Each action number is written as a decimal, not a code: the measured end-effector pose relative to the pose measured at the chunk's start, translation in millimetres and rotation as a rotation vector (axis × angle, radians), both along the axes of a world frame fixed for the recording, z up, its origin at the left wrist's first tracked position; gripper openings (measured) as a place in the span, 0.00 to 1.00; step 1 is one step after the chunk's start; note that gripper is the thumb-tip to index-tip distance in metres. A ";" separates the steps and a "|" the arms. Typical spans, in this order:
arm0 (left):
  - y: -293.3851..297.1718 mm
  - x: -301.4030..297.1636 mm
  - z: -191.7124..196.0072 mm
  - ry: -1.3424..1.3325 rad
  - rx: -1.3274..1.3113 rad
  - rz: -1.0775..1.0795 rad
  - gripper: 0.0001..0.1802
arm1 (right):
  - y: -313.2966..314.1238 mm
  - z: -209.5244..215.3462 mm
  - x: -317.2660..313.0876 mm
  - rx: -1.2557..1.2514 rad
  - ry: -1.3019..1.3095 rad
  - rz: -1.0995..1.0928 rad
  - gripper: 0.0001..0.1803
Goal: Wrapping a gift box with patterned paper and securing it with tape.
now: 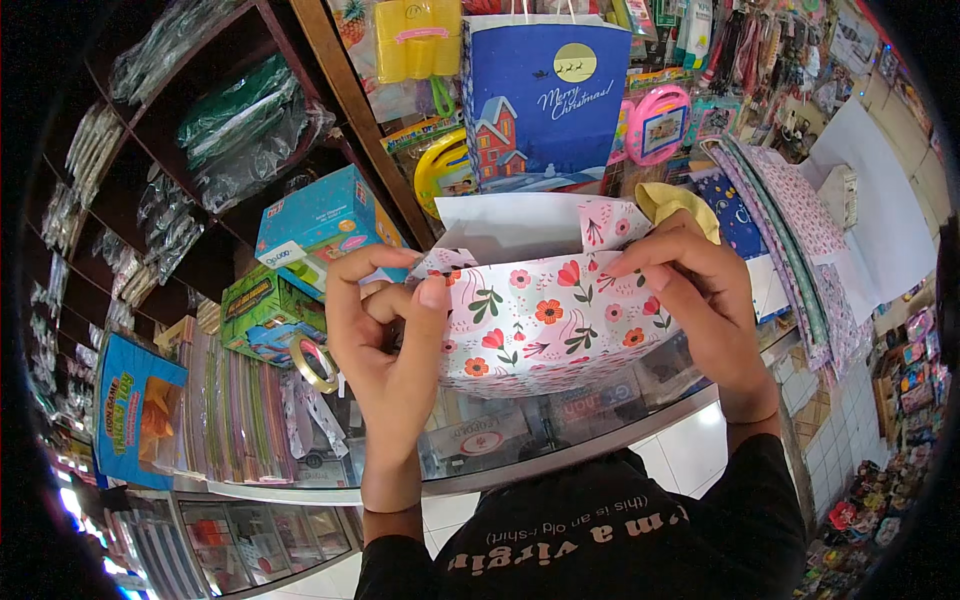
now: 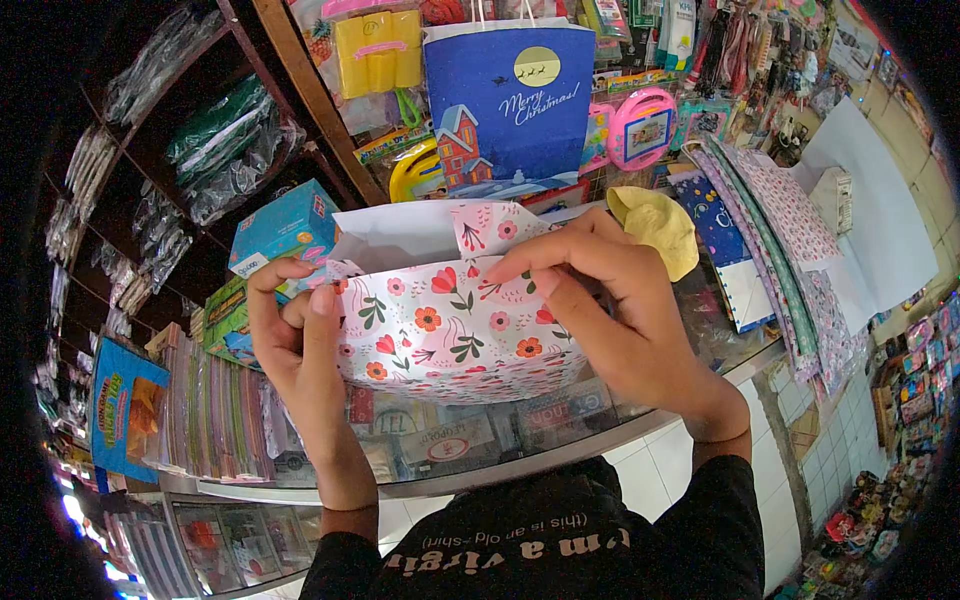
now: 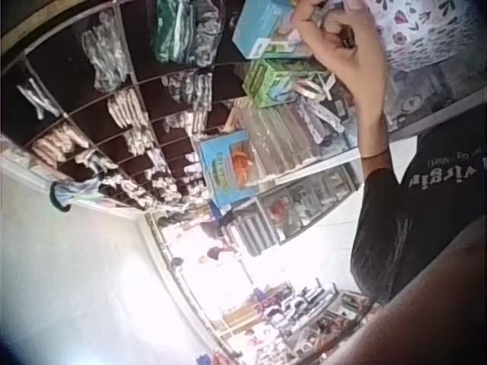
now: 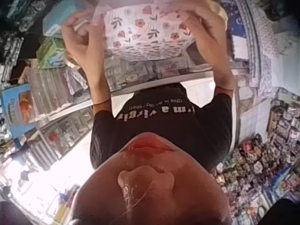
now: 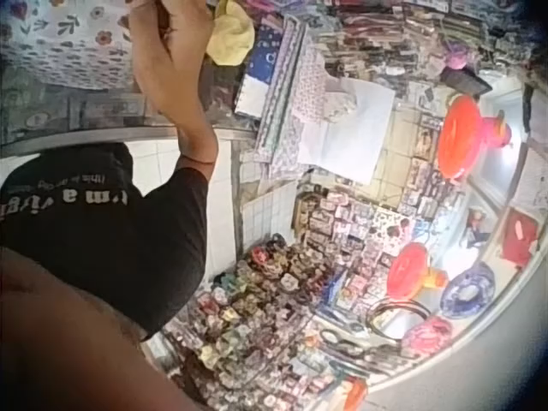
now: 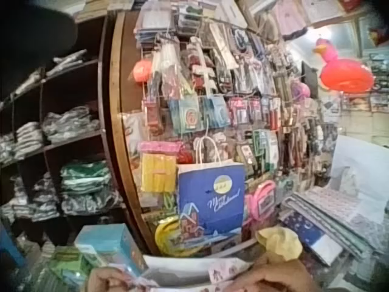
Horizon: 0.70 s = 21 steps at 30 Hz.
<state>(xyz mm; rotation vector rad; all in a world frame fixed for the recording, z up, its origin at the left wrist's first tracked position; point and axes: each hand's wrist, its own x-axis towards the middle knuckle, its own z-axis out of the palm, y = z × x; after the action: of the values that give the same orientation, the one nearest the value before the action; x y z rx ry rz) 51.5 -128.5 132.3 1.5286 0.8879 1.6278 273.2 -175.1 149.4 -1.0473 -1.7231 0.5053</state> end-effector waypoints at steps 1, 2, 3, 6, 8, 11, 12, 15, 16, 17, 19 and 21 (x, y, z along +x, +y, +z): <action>0.8 0.5 -1.4 0.000 0.000 -0.001 0.14 | -0.4 -0.7 0.7 -0.090 0.074 0.006 0.11; 1.6 1.5 -3.1 -0.045 -0.006 -0.032 0.13 | -0.1 -1.0 1.9 -0.090 0.074 0.005 0.11; 2.3 2.1 -4.3 -0.090 -0.011 -0.063 0.13 | 0.4 -1.0 3.1 -0.067 0.067 0.020 0.11; 2.6 -3.0 -2.7 -0.032 0.018 -0.110 0.14 | -3.7 5.2 3.6 -0.014 -0.040 0.005 0.11; -0.9 -5.1 2.3 -0.003 -0.042 -0.123 0.15 | -4.6 8.4 3.1 0.013 -0.138 -0.020 0.11; -3.4 -7.7 13.2 0.107 -0.121 -0.137 0.17 | -5.1 11.7 2.0 0.190 -0.333 -0.070 0.11; -3.3 -8.1 15.8 0.189 -0.141 -0.135 0.19 | -6.8 12.1 -1.3 0.221 -0.359 -0.102 0.10; -4.7 -8.8 19.5 0.262 -0.126 -0.084 0.22 | -9.2 9.0 -4.1 0.243 -0.419 -0.179 0.09; -4.7 -7.6 21.3 0.261 -0.126 -0.086 0.22 | -9.7 7.8 -3.9 0.234 -0.453 -0.232 0.09; -4.8 -5.4 23.2 0.276 -0.132 -0.019 0.24 | -10.6 8.0 -4.2 0.233 -0.454 -0.234 0.09; -4.1 -1.7 21.1 0.224 -0.110 0.023 0.32 | -11.4 9.3 -5.0 0.154 -0.465 -0.307 0.08; -6.7 -2.9 24.7 0.325 -0.064 0.083 0.35 | -8.1 10.3 -7.3 0.199 -0.392 -0.274 0.05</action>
<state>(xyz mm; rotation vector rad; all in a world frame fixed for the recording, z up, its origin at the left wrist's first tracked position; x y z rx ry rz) 48.6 -135.2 157.0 1.7611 1.1783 1.4139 265.9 -183.2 159.7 -1.2699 -1.8802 -0.0518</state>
